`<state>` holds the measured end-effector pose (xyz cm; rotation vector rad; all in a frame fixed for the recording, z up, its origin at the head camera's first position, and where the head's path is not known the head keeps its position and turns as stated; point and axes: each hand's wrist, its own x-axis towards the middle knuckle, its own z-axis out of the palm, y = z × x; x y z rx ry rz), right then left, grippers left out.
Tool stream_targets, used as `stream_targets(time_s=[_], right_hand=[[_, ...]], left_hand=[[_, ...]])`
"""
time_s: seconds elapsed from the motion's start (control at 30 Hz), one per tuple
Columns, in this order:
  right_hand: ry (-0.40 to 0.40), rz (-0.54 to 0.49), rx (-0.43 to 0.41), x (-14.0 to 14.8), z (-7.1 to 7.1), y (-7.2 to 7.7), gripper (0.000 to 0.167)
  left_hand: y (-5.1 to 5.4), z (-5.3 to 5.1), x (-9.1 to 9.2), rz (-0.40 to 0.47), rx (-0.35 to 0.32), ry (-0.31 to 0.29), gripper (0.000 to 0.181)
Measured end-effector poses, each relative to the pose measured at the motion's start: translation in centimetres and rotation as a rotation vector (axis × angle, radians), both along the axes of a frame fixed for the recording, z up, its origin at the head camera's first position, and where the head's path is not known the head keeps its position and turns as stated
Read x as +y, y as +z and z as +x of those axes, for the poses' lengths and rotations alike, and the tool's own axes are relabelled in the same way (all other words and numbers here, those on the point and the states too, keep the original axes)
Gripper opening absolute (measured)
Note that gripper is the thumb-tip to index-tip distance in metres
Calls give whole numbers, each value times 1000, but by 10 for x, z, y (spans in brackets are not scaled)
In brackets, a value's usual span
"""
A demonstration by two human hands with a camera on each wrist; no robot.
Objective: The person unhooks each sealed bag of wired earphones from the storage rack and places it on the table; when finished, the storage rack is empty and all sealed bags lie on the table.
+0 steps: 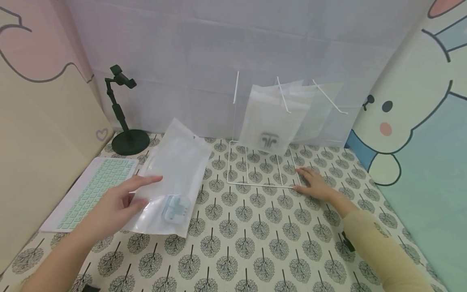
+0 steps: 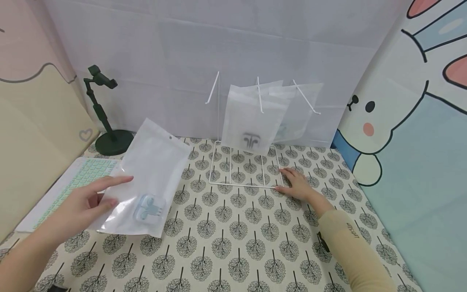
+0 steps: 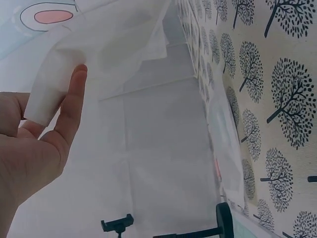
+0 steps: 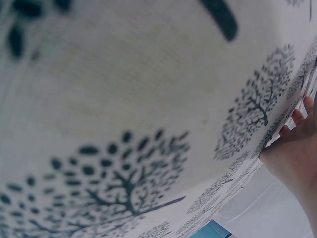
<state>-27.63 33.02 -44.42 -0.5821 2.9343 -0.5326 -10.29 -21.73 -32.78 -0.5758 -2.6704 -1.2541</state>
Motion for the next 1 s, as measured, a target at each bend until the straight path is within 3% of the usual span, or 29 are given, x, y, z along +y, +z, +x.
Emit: stream_targets(time_s=[0.2,0.37,0.5,0.77,1.0], right_hand=[[-2,-1,-3,1,0,-1,79],[-7,-12,-8,0,1,1,79],[-3,-24,-1,0,2,3,79],[-5,-18,0,-1,0,3,78],[-7,-9,-11,-1,0,1,79]], left_hand=[[-8,8,-6,20,-111,-11,61],[-16,15,-10,62,-271,1,63],[-24,20,-14,124,-389,-27,64],[-39,27,-31,140,-452,-144,66],[-47,28,-42,66,-493,-133,64]])
